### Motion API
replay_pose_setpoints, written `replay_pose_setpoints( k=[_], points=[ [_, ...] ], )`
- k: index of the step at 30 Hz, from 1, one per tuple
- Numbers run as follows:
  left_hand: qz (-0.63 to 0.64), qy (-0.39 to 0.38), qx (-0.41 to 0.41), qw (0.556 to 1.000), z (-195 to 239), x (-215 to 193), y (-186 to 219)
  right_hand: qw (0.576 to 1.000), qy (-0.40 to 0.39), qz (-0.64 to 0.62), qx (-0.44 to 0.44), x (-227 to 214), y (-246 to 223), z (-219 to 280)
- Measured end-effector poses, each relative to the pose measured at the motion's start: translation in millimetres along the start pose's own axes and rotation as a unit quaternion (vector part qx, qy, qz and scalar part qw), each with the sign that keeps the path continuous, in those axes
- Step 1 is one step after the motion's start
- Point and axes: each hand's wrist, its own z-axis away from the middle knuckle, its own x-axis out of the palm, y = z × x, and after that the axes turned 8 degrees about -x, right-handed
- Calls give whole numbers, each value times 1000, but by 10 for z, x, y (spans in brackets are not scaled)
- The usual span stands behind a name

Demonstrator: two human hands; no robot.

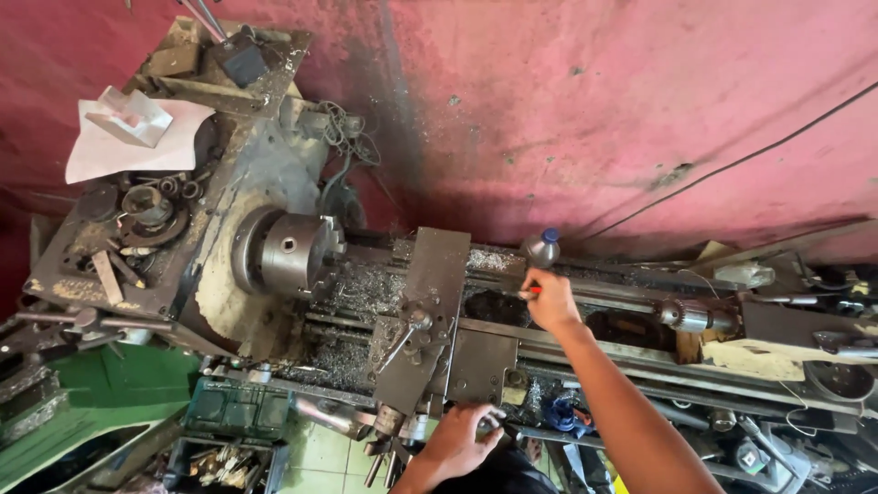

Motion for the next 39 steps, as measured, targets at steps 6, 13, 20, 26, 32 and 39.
replay_pose_setpoints(
  k=[6, 13, 20, 26, 32, 39],
  points=[
    [9, -2, 18, 1000, 9, 18, 40, 991, 12, 27, 127, -525, 16, 12],
    [15, -25, -8, 1000, 18, 39, 64, 986, 85, -65, 129, -787, -286, -28],
    [5, -13, 11, 1000, 56, 86, 31, 987, 100, -21, 121, -619, 208, -160],
    [3, -1, 20, 1000, 55, 89, -12, 978, 177, 112, 7, -950, 554, -269],
    [2, 1, 28, 1000, 5, 91, 50, 969, 69, 237, 18, -1021, 545, -215],
    [-14, 8, 43, 999, -59, 95, 53, 981, 92, 170, -13, -958, 770, -376]
  ],
)
